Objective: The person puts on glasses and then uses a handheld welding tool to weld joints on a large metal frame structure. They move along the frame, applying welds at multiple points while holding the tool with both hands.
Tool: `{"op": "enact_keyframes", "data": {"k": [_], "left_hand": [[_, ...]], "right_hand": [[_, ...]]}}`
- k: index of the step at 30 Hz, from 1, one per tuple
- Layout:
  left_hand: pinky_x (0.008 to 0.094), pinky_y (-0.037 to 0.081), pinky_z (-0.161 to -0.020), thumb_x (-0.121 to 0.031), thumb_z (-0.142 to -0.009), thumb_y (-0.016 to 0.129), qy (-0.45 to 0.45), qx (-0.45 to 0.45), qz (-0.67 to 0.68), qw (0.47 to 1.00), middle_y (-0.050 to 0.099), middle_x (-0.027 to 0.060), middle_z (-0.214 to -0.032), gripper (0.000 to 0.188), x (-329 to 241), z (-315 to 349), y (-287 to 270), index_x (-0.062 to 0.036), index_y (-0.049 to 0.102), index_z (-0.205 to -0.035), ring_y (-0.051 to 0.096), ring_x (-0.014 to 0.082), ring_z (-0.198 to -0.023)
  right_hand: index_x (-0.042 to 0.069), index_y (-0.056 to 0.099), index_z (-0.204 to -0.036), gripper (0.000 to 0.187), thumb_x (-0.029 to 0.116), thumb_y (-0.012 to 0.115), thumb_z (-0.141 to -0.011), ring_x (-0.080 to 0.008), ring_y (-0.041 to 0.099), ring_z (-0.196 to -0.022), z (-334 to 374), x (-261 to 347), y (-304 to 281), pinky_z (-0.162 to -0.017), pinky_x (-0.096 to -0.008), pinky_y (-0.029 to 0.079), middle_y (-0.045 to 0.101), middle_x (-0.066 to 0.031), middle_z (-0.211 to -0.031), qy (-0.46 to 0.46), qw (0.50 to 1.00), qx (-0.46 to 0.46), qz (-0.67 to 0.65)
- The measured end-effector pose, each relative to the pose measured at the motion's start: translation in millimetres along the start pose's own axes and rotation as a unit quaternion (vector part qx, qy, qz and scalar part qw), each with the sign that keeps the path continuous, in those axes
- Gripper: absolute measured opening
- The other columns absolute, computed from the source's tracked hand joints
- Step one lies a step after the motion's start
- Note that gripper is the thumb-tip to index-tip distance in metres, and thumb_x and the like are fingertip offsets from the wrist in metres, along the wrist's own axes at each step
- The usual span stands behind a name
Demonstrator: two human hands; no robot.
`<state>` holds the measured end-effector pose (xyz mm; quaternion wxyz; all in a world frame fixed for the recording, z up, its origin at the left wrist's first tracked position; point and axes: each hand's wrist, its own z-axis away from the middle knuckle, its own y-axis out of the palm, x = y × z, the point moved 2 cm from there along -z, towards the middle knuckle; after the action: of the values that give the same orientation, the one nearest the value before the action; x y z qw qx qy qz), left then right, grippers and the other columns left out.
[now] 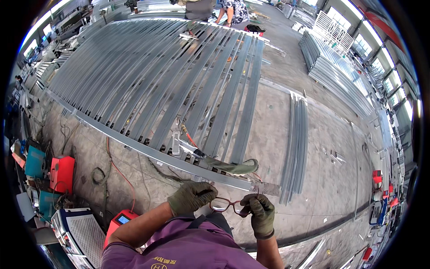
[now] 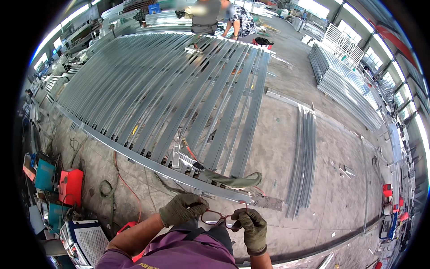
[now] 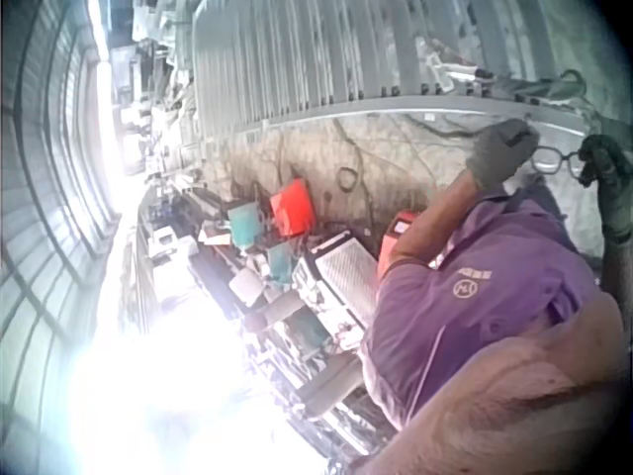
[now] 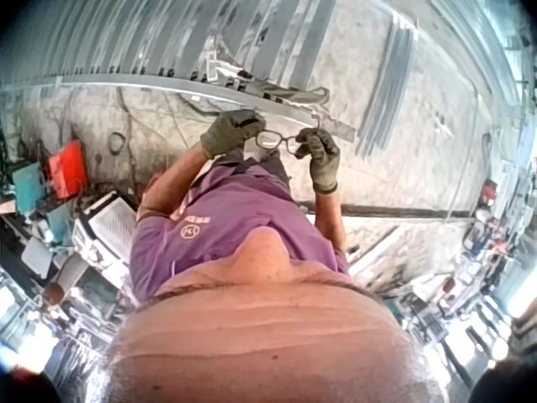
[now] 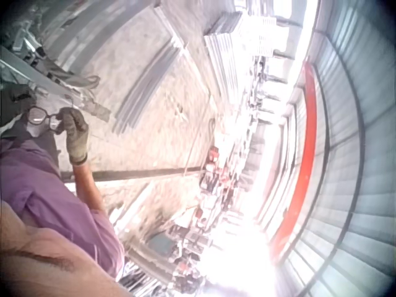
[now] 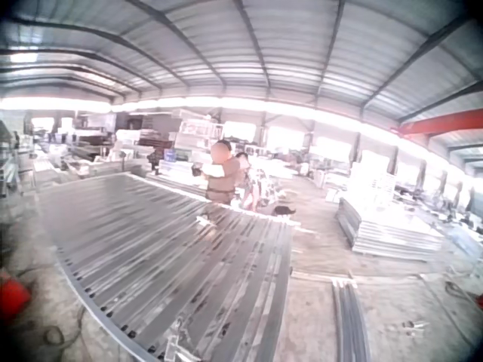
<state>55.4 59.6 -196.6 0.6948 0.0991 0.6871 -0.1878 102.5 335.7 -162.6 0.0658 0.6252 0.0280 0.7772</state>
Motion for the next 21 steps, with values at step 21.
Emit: {"op": "enact_keyframes", "data": {"k": [21], "left_hand": [[0.0348, 0.063, -0.085, -0.011, -0.092, 0.083, 0.084, -0.175, -0.169, 0.966, 0.081, 0.011, -0.106, 0.022, -17.4, 27.2, 57.3, -0.0061, 0.079, -0.114, 0.08, 0.0245, -0.097]], "right_hand": [[0.005, 0.077, -0.129, 0.032, 0.021, 0.081, -0.101, -0.0117, 0.071, -0.091, 8.6, -67.6, -49.9, -0.079, -0.0291, 0.058, 0.081, -0.0078, -0.11, -0.098, 0.964, -0.029, 0.247]]}}
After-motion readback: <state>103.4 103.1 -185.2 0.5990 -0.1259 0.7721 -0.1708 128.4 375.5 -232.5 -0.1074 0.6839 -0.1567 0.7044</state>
